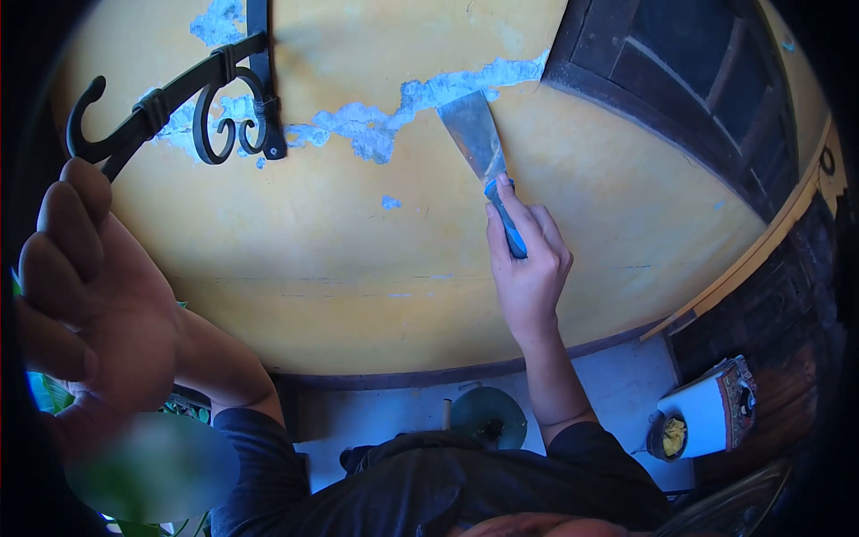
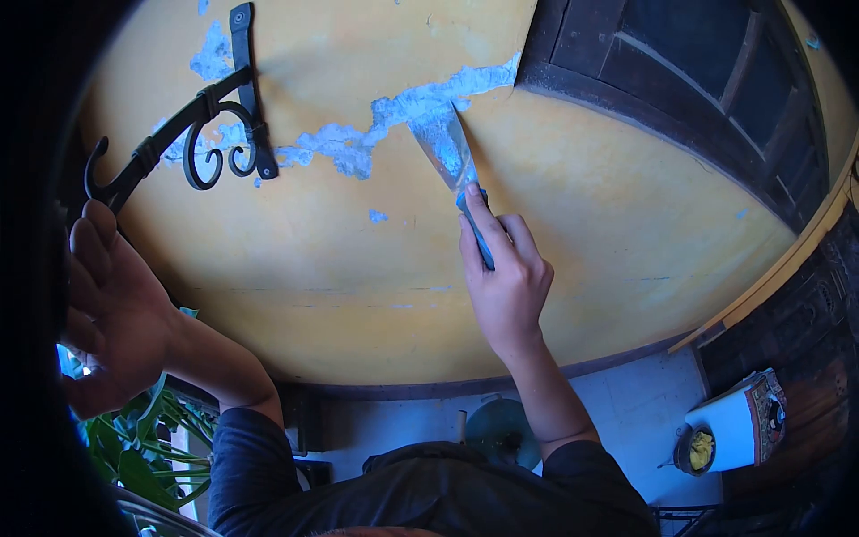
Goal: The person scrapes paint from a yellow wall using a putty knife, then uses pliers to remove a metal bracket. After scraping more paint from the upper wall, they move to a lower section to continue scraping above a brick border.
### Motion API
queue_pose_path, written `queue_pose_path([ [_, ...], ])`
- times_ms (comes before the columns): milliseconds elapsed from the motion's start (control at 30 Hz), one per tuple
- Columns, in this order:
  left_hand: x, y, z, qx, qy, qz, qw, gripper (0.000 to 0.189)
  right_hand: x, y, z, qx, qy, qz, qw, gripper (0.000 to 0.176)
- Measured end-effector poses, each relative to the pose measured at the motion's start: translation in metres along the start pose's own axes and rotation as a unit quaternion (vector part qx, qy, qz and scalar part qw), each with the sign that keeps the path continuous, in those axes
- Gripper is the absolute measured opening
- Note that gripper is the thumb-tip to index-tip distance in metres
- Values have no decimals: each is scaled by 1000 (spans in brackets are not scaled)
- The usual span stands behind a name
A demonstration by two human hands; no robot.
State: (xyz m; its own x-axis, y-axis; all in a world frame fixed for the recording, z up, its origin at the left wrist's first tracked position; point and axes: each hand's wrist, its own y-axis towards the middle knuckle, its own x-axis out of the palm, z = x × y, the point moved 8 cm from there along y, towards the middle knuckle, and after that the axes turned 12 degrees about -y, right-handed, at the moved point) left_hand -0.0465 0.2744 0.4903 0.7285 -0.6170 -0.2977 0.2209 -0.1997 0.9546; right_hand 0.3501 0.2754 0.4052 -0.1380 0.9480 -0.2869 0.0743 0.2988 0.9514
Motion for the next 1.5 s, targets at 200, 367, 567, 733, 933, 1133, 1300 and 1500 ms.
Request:
queue_pose_path([
  [200,-3,2,1,1,33,-28,999,82,-2,23,-18,16,-3,0,1000,43],
  [367,0,3,1,11,38,-29,999,77,-4,0,-2,25,3,4,1000,43],
  [567,5,12,-2,11,-7,-20,1000,70,-5,17,-11,33,-6,-2,999,41],
  [733,3,14,-3,13,20,-35,999,64,-8,12,-6,33,-8,6,999,42],
  [933,5,20,-2,-65,15,-87,994,61,-9,14,-5,33,-4,1,999,41],
  [1133,17,23,-11,56,97,136,984,48,-6,23,-11,31,5,9,999,40],
  [1300,24,27,-15,31,95,126,987,48,-10,14,-8,27,-11,-10,1000,39],
  [1500,33,34,-18,19,61,95,993,43,-9,21,-12,16,-8,4,1000,40],
])
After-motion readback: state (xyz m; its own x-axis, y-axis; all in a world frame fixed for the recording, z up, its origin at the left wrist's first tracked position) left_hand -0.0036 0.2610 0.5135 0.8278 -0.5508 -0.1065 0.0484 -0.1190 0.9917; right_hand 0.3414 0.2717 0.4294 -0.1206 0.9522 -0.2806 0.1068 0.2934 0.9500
